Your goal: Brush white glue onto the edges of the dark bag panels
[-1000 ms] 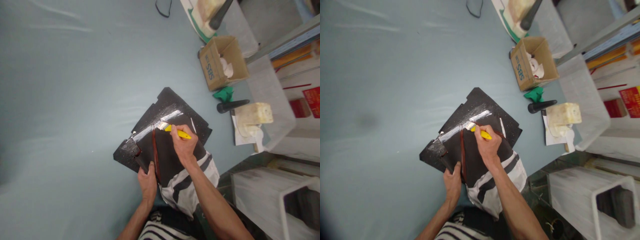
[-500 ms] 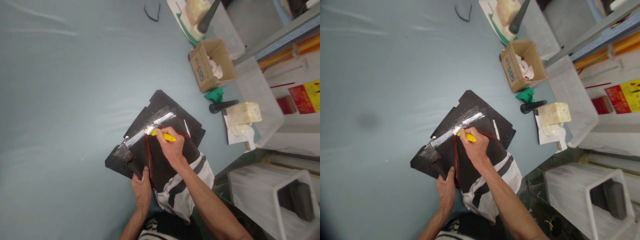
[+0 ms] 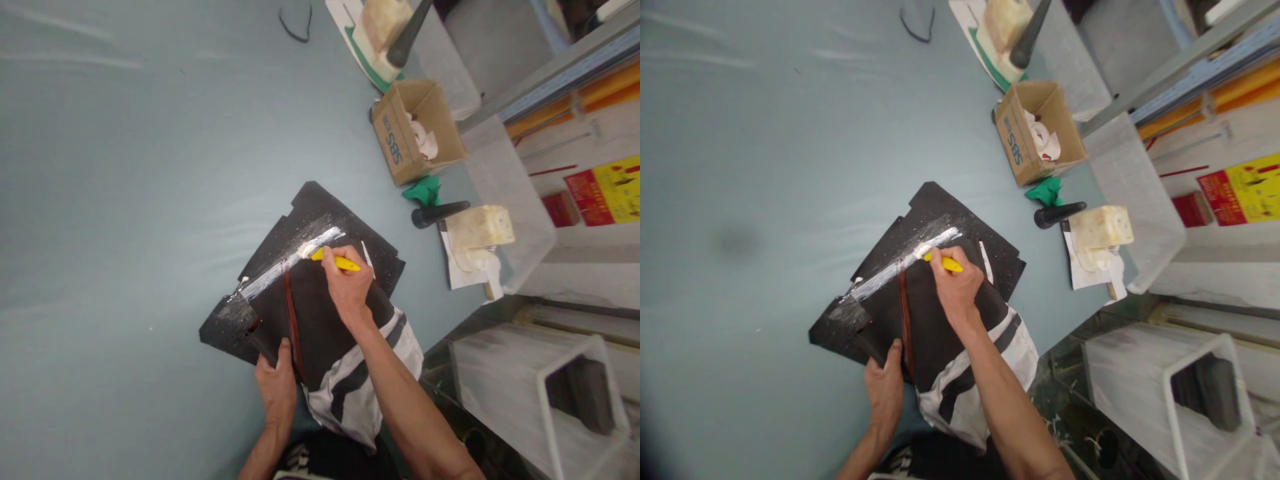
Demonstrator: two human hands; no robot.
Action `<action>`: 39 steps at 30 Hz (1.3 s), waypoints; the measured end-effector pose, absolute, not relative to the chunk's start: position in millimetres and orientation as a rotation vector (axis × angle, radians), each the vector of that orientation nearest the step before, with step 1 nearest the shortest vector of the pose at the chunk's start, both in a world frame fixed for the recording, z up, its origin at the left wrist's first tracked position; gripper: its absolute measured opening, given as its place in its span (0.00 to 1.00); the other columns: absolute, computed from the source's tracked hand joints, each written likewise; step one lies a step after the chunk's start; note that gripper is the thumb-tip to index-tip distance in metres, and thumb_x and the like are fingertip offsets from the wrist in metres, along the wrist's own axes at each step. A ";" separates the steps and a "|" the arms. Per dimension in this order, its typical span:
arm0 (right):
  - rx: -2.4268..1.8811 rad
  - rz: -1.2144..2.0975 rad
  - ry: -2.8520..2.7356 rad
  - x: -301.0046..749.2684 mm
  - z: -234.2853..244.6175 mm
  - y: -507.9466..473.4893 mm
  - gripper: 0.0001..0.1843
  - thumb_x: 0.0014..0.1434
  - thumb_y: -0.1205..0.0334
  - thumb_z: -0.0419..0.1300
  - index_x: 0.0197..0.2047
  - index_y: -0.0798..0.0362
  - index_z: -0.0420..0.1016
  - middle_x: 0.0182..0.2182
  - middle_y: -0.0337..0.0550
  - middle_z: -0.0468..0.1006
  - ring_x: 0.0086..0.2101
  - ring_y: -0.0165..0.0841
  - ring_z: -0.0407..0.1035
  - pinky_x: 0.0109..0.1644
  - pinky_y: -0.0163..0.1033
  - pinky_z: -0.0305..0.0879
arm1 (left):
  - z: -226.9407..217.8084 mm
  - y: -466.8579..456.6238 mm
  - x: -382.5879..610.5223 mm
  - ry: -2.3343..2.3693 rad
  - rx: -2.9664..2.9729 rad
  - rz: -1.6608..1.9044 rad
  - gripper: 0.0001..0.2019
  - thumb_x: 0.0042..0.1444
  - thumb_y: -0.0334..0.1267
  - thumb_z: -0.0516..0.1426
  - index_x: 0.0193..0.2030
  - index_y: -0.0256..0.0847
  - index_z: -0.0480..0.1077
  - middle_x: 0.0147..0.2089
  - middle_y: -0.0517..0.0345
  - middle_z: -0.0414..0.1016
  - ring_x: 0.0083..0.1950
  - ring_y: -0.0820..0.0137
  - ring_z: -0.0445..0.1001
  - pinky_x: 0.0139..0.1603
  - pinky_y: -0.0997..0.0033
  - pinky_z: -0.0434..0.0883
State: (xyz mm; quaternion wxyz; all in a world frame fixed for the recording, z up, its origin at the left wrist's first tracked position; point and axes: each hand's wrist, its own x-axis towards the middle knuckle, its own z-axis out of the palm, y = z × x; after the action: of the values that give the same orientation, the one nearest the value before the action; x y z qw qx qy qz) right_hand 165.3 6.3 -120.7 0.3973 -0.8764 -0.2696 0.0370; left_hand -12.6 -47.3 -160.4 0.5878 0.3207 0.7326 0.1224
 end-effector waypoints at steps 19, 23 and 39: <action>-2.156 0.197 -0.659 162.1 -119.1 3.8 0.16 0.65 0.48 0.63 0.32 0.49 0.76 0.26 0.37 0.81 0.26 0.32 0.73 0.34 0.35 0.68 | -168.8 -54.1 -17.8 1.712 0.804 0.281 0.23 0.50 0.57 0.61 0.40 0.37 0.77 0.40 0.43 0.83 0.44 0.51 0.80 0.49 0.52 0.74; -2.128 0.359 -0.851 138.9 -115.6 3.2 0.15 0.66 0.50 0.62 0.30 0.48 0.76 0.25 0.35 0.80 0.24 0.30 0.72 0.31 0.34 0.65 | -168.0 -51.6 -15.6 1.708 0.818 0.271 0.25 0.50 0.58 0.60 0.42 0.37 0.77 0.41 0.41 0.83 0.45 0.49 0.80 0.53 0.47 0.74; -2.264 0.171 -0.690 203.0 -114.6 7.6 0.19 0.65 0.44 0.63 0.28 0.48 0.78 0.25 0.36 0.82 0.27 0.33 0.75 0.34 0.35 0.67 | -175.3 -63.1 -21.5 1.724 0.826 0.252 0.27 0.49 0.59 0.61 0.45 0.37 0.77 0.45 0.37 0.85 0.51 0.44 0.82 0.56 0.45 0.76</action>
State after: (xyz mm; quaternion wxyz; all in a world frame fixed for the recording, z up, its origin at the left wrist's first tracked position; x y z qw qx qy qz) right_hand 203.0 7.6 -114.6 0.3749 -0.8845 -0.2696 0.0667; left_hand -21.5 -63.1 -175.3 0.5700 0.3520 0.7346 0.1075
